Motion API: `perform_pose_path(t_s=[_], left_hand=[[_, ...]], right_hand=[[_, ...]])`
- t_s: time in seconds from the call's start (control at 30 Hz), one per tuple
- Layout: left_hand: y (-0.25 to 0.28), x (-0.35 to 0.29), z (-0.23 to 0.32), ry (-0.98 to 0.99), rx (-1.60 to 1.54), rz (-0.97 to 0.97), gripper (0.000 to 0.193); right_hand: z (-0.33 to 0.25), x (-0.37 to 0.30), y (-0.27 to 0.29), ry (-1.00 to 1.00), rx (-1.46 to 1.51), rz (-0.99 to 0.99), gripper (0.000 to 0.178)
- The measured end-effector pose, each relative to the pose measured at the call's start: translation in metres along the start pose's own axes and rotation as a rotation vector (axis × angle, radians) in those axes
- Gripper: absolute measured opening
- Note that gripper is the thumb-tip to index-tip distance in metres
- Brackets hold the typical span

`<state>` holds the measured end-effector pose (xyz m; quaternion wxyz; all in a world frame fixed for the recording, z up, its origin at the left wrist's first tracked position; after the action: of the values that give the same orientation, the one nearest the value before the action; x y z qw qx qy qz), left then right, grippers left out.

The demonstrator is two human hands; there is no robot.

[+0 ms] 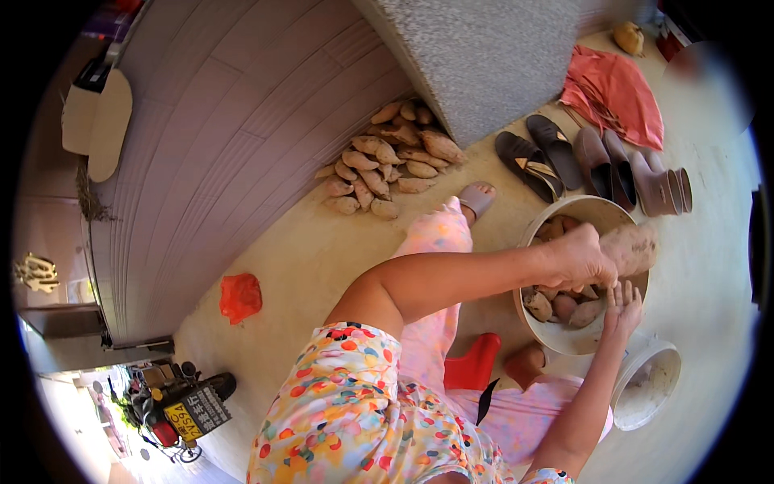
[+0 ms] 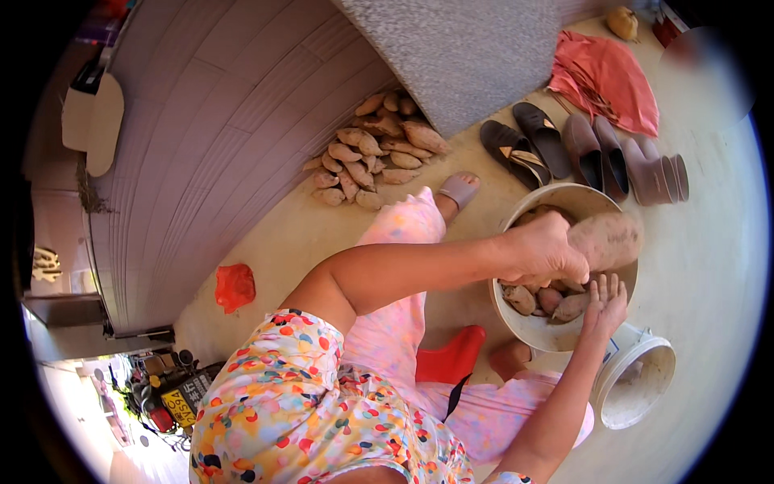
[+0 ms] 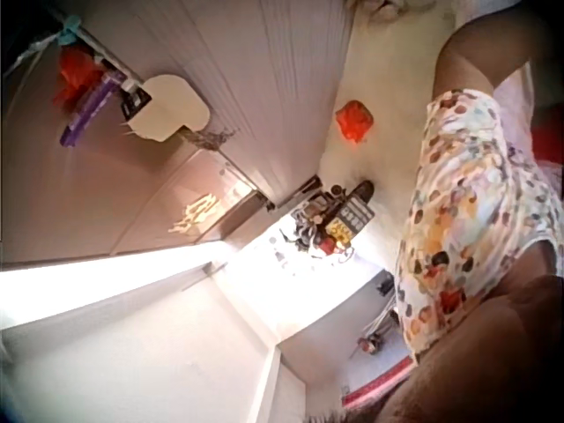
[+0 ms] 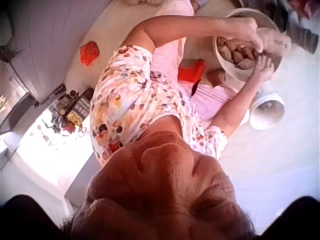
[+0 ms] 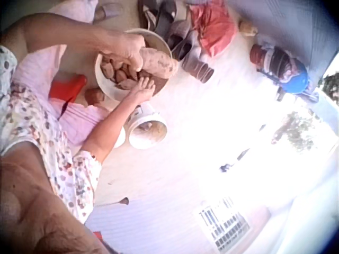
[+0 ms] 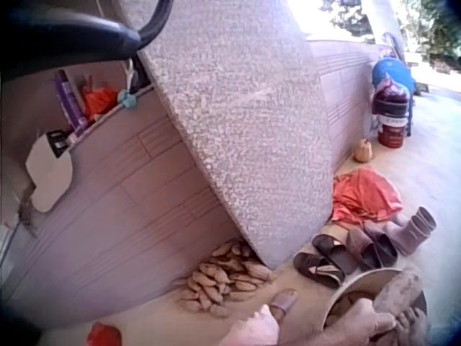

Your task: The person sits on a small red stool and peels sweet potatoes by hand, removing the skin and placing the peeled vegetables on the floor. The person handles the potatoes one at a time from a white bucket.

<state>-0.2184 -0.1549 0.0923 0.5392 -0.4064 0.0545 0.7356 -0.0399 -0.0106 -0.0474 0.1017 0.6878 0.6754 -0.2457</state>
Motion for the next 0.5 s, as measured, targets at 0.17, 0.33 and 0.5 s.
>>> perform_pose_path(t_s=[0.17, 0.33, 0.5], left_hand=[[0.076, -0.065, 0.033, -0.189, -0.267, 0.136, 0.021], [0.202, -0.112, -0.026, -0.085, -0.553, 0.388, 0.030], [0.338, -0.133, -0.179, 0.045, -0.840, 1.044, 0.039]], right_hand=[[0.014, 0.007, -0.008, -0.101, -0.007, -0.044, 0.040], [0.022, 0.017, -0.012, -0.098, -0.018, -0.004, 0.036], [0.037, 0.013, -0.029, -0.126, -0.092, -0.031, 0.035]])
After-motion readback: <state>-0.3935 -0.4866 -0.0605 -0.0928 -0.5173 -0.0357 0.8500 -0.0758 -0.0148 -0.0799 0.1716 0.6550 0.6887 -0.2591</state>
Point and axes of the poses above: each hand's wrist, its own x-axis towards the middle knuckle, its own y-axis out of the back of the hand, z = x × y, the point moved 5 cm from there along x, towards the middle knuckle, and after that the axes turned 11 degrees about y, right-handed, at the moved point
